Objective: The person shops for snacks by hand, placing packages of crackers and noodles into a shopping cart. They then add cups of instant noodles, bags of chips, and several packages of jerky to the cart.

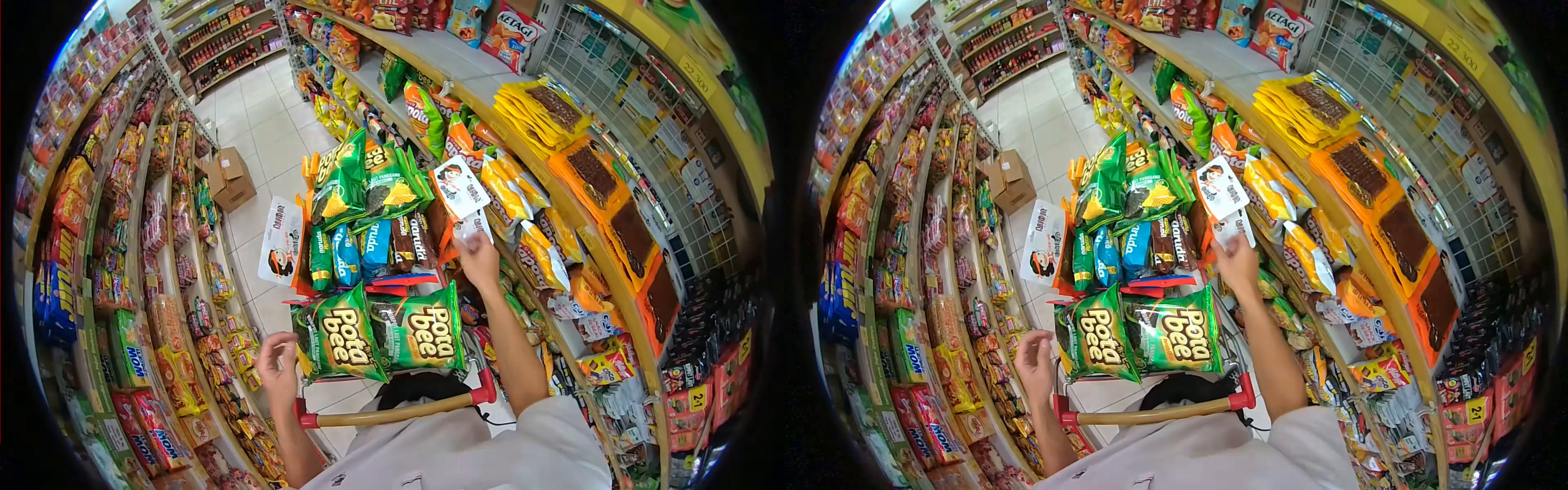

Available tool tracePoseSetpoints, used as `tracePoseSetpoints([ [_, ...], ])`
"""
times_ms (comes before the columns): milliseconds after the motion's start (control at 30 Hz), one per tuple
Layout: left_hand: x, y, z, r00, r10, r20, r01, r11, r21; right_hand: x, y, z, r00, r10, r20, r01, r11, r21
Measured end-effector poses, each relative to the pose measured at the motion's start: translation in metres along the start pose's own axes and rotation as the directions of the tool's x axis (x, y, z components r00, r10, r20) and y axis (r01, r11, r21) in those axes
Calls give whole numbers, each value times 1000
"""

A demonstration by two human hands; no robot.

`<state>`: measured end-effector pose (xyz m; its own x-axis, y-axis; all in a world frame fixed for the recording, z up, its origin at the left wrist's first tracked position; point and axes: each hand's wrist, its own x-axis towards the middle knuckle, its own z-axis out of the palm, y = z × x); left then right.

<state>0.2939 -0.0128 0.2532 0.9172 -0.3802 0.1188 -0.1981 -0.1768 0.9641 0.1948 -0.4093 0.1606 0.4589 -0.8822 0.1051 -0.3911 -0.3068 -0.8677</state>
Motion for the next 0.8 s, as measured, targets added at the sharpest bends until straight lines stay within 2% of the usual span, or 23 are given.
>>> tracePoseSetpoints([
  [67,1,-14,-21,992,-87,-95,107,966,236,-28,6,-23,998,34,55,-38,997,68],
  [100,-3,-16,-29,975,-193,-107,218,922,322,-43,26,-32,995,39,87,-46,997,69],
  [133,-8,-22,-35,975,-192,-112,219,923,318,-60,46,-39,992,44,117,-53,996,69],
  [200,-27,-53,-49,938,-322,-128,342,809,478,-106,34,-67,979,117,166,-113,993,-30],
  [233,-40,-98,-64,898,-431,-88,421,786,452,-128,41,-73,971,160,179,-158,987,-25],
  [267,-46,-95,-58,897,-433,-90,424,785,452,-151,48,-78,959,207,193,-207,978,-21],
  [333,-59,-81,-40,750,-658,69,632,744,216,-187,44,-88,914,320,250,-319,947,-44],
  [367,-58,-75,-39,747,-662,69,636,740,220,-196,36,-92,912,325,252,-324,945,-45],
  [433,-50,-61,-35,685,-716,132,697,698,166,-210,15,-100,932,294,213,-244,942,-233],
  [467,-52,-65,-37,687,-715,129,697,698,164,-215,18,-102,932,291,215,-241,943,-231],
  [533,-54,-77,-40,716,-681,154,651,731,204,-225,22,-108,927,223,303,-100,923,-373],
  [567,-57,-82,-41,738,-663,126,642,747,171,-227,24,-111,894,296,335,-170,918,-358],
  [733,-70,-98,-44,769,-629,115,612,776,156,-234,25,-119,870,354,343,-212,897,-388],
  [800,-76,-101,-43,785,-609,112,579,786,216,-229,28,-119,850,382,361,-227,886,-405],
])
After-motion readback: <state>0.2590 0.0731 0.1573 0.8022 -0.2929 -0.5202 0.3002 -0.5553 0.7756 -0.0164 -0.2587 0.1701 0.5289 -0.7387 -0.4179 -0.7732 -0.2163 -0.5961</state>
